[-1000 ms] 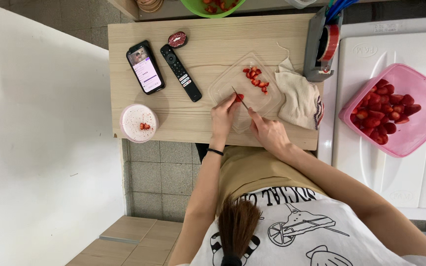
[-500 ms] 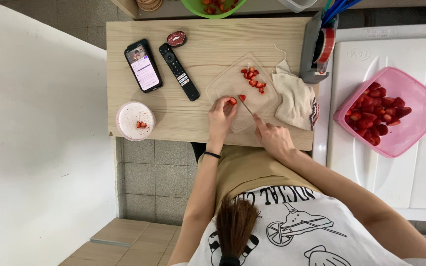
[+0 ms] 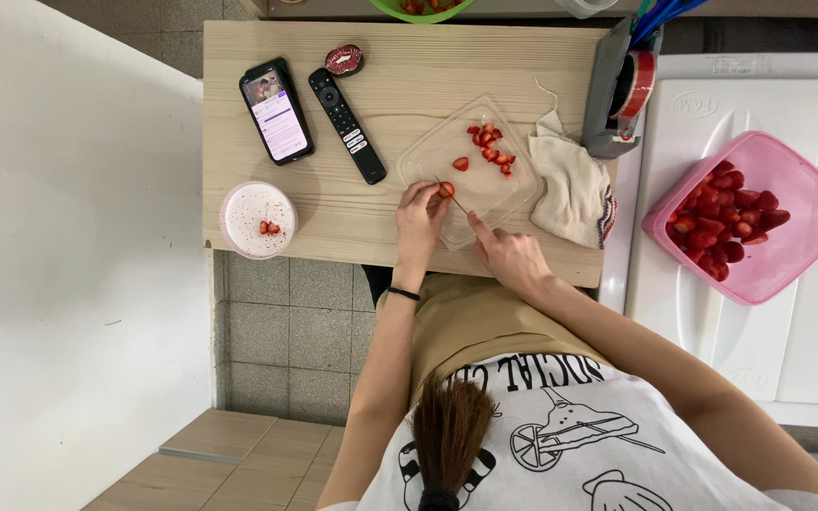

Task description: The person slices strawberries on a cutting board using a small knife. They repeatedly pick strawberries from a pink container, cut them into pieces, and transfer the slices into a green bowl. The person also wipes the knife on a cloth during the process.

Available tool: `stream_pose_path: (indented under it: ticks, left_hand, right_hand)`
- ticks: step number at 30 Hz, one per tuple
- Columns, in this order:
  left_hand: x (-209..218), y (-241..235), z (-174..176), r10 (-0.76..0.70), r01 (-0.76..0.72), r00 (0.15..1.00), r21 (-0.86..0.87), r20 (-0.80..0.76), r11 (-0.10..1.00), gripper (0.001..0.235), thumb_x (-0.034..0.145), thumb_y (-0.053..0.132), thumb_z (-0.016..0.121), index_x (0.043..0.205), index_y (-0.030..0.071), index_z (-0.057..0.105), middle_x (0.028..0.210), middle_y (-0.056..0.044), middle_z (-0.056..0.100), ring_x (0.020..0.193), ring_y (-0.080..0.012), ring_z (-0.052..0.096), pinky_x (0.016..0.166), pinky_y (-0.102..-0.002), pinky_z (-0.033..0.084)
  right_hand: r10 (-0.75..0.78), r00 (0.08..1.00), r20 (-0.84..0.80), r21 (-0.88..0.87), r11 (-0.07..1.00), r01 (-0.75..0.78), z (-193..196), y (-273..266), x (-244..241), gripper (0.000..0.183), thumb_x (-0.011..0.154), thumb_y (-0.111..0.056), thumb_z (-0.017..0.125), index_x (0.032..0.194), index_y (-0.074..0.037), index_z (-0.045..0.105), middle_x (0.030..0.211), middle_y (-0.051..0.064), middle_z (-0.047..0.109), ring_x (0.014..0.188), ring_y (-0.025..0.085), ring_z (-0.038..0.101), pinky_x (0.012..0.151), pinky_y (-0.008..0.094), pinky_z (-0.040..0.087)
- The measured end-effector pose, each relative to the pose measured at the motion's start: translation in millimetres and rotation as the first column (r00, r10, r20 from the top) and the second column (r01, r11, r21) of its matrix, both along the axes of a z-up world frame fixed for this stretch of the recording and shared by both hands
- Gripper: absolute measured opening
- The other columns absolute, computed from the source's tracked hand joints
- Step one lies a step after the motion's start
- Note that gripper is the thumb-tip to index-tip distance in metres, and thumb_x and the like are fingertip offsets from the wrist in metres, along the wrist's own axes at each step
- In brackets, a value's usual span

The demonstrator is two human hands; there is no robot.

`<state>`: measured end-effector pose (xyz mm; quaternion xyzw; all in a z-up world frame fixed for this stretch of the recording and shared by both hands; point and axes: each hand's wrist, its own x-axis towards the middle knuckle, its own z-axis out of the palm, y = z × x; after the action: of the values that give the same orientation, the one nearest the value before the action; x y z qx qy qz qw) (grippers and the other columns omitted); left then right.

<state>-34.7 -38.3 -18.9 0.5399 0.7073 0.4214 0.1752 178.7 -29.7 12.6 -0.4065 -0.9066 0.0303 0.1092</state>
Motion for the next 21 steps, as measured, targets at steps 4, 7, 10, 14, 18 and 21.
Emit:
stream_pose_path:
  ticks: [4, 7, 10, 14, 18, 21]
  left_hand:
    - [-1, 0, -8, -0.016, 0.016, 1.0, 0.019, 0.023, 1.0, 0.029, 0.084, 0.009, 0.087, 0.111, 0.004, 0.078, 0.11, -0.01, 0.074, 0.107, -0.0326, 0.074, 0.091, -0.04, 0.062]
    - [-2, -1, -9, -0.018, 0.017, 0.999, 0.016, 0.038, 1.0, 0.027, 0.085, 0.01, 0.088, 0.11, 0.005, 0.079, 0.109, -0.009, 0.074, 0.107, -0.0322, 0.073, 0.09, -0.041, 0.062]
    - [-1, 1, -3, -0.006, 0.006, 0.999, 0.009, 0.044, 1.0, 0.027, 0.085, 0.012, 0.089, 0.109, 0.005, 0.079, 0.107, -0.008, 0.074, 0.106, -0.0301, 0.074, 0.088, -0.038, 0.062]
    - [2, 5, 20, -0.012, 0.005, 0.998, -0.112, -0.057, 0.994, 0.028, 0.088, 0.021, 0.088, 0.109, 0.008, 0.076, 0.105, -0.005, 0.071, 0.103, -0.0316, 0.074, 0.087, -0.042, 0.063]
    - [-9, 13, 34, -0.115, 0.097, 0.991, -0.229, -0.068, 0.969, 0.05, 0.081, 0.03, 0.09, 0.12, 0.008, 0.067, 0.109, -0.012, 0.066, 0.108, -0.041, 0.071, 0.091, -0.052, 0.062]
    - [-16, 19, 45, -0.262, 0.225, 0.96, -0.282, -0.1, 0.932, 0.058, 0.09, 0.003, 0.079, 0.142, 0.02, 0.06, 0.118, -0.01, 0.066, 0.115, -0.0402, 0.07, 0.096, -0.049, 0.062]
  right_hand:
    - [0.034, 0.999, 0.008, -0.035, 0.999, -0.034, -14, 3, -7, 0.048, 0.093, -0.025, 0.064, 0.141, -0.028, 0.066, 0.065, 0.002, 0.069, 0.052, 0.028, 0.074, 0.049, 0.045, 0.062]
    - [0.046, 0.998, 0.049, -0.094, 0.995, -0.041, -11, 2, -5, 0.052, 0.094, -0.023, 0.066, 0.146, -0.026, 0.063, 0.067, 0.004, 0.071, 0.056, 0.029, 0.076, 0.051, 0.047, 0.062]
    - [0.021, 0.999, 0.026, -0.209, 0.978, -0.015, 5, 0, 6, 0.052, 0.097, -0.024, 0.063, 0.149, -0.027, 0.059, 0.068, 0.006, 0.072, 0.059, 0.032, 0.077, 0.053, 0.05, 0.062]
    - [-0.084, 0.982, -0.17, -0.12, 0.991, 0.064, 24, 1, 24, 0.043, 0.102, -0.024, 0.056, 0.143, -0.031, 0.064, 0.063, 0.004, 0.067, 0.053, 0.031, 0.072, 0.053, 0.044, 0.061]
    - [-0.096, 0.971, -0.22, -0.144, 0.987, 0.065, 37, 3, 28, 0.036, 0.103, -0.024, 0.057, 0.138, -0.025, 0.067, 0.062, 0.006, 0.068, 0.052, 0.03, 0.071, 0.051, 0.045, 0.059]
    - [-0.106, 0.972, -0.21, -0.156, 0.985, 0.074, 35, 2, 28, 0.037, 0.102, -0.022, 0.058, 0.138, -0.025, 0.066, 0.06, 0.005, 0.067, 0.051, 0.029, 0.071, 0.051, 0.046, 0.059]
